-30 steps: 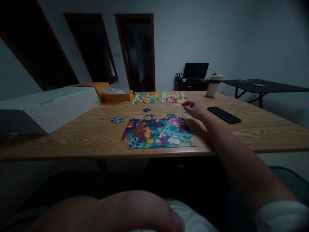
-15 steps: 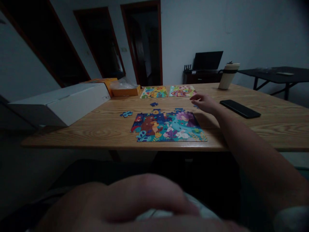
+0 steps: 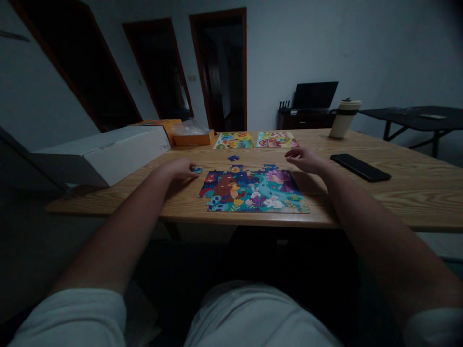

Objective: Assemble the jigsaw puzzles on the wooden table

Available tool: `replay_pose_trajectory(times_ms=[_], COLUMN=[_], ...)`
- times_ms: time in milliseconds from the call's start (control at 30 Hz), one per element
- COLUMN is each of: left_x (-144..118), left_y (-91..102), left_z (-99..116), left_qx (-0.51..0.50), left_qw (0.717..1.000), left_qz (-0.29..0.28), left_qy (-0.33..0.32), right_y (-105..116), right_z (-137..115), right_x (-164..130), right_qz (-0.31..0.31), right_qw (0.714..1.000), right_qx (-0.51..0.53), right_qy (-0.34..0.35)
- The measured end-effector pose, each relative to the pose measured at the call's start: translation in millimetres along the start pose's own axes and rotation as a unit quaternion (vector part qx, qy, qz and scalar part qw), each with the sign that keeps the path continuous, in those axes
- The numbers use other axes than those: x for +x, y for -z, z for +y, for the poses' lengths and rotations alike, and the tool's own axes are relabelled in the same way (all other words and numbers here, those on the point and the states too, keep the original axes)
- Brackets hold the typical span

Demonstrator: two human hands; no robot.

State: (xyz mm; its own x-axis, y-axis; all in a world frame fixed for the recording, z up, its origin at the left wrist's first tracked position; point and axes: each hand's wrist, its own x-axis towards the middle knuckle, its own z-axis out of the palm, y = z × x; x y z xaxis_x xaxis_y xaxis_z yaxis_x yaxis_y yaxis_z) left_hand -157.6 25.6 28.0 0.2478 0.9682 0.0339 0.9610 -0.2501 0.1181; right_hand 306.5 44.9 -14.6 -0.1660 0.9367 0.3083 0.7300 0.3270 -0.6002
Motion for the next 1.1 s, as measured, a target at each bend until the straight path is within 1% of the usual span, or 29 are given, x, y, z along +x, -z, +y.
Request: replay_pose_trajectory(times_ms=[100,200,300,367,500,600,700,767,867,967,1033,1100], left_x=[3,11,15,16,24,37,53,62,69,69,68,66], left_y=[-5.5,-6.4,-2.7,2.0,8.4,6.8,0.9,-5.3,-18.1,-32.5,-40.6,-46.1], left_z=[-3,1,16,34,84,121,148,161,171,175,176,177], left_qx=[-0.032,-0.066,-0.077,-0.077,-0.073,-0.083,-0.09,-0.093,-0.097,-0.108,-0.117,-0.121], left_qw=[0.998,0.996,0.996,0.996,0.991,0.981,0.97,0.961,0.945,0.926,0.916,0.91], left_qz=[-0.028,-0.014,0.014,0.037,0.075,0.088,0.112,0.127,0.149,0.192,0.216,0.226], left_qy=[0.042,0.05,0.034,0.006,-0.084,-0.153,-0.197,-0.228,-0.273,-0.305,-0.318,-0.326], right_y=[1,1,1,0,-3,-5,-6,-6,-6,-7,-9,-11], right_z=[-3,-5,-5,-5,-2,0,1,-1,-7,-16,-23,-30], right_x=[-1,-2,-2,-1,0,2,3,4,3,0,-2,-4], right_qz=[-0.01,-0.011,-0.015,-0.022,-0.026,-0.027,-0.028,-0.033,-0.044,-0.06,-0.072,-0.081], right_qw=[1.0,1.0,1.0,1.0,1.0,1.0,0.999,0.999,0.999,0.996,0.992,0.988], right_qx=[-0.002,-0.006,-0.007,-0.003,0.006,0.006,0.01,0.013,0.029,0.072,0.104,0.13], right_qy=[-0.001,0.002,0.004,0.002,0.012,0.014,0.02,0.021,0.002,-0.009,0.004,0.026])
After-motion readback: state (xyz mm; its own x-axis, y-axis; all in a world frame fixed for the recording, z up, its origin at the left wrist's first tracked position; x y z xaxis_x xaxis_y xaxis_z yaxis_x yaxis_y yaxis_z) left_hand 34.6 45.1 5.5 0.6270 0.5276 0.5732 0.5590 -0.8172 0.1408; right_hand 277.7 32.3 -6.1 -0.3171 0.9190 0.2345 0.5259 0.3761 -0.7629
